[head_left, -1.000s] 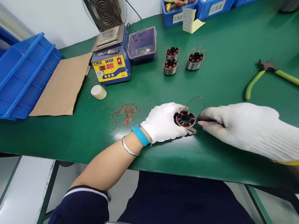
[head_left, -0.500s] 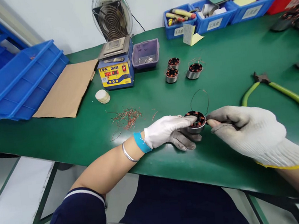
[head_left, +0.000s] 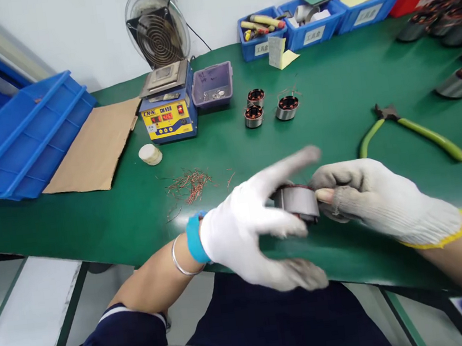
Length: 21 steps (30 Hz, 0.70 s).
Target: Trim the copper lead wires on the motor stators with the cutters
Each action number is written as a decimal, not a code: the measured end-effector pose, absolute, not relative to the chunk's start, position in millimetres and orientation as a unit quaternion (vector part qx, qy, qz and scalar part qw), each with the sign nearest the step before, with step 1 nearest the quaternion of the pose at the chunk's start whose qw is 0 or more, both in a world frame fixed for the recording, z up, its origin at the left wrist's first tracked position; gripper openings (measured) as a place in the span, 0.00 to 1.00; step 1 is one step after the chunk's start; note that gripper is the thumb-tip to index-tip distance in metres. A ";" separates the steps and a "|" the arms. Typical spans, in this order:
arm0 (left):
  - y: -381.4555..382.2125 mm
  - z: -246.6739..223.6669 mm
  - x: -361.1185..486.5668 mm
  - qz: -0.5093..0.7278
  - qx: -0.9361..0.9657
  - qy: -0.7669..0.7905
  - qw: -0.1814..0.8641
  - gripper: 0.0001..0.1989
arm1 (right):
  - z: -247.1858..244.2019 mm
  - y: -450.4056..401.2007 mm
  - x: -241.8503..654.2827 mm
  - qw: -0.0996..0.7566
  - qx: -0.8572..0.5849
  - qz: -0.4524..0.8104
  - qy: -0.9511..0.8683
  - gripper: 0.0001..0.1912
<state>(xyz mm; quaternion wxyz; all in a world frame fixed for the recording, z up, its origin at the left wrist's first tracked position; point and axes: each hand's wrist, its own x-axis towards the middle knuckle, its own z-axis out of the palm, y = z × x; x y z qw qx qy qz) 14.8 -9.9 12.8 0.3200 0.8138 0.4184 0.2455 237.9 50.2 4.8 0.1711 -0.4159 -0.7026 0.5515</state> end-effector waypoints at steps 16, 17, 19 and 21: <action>8.5 -21.1 25.1 0.409 0.469 0.344 0.703 0.31 | -0.4 53.8 239.8 0.190 -0.473 0.473 -0.719 0.19; 4.8 -19.9 25.9 0.448 0.510 0.331 0.655 0.26 | -2.0 55.0 240.3 0.192 -0.463 0.510 -0.699 0.20; -3.2 -17.2 27.6 0.480 0.603 0.325 0.549 0.17 | -3.3 56.1 241.3 0.187 -0.435 0.564 -0.676 0.21; -10.1 -16.7 30.0 0.469 0.666 0.341 0.469 0.18 | -1.2 55.4 241.9 0.166 -0.416 0.570 -0.689 0.21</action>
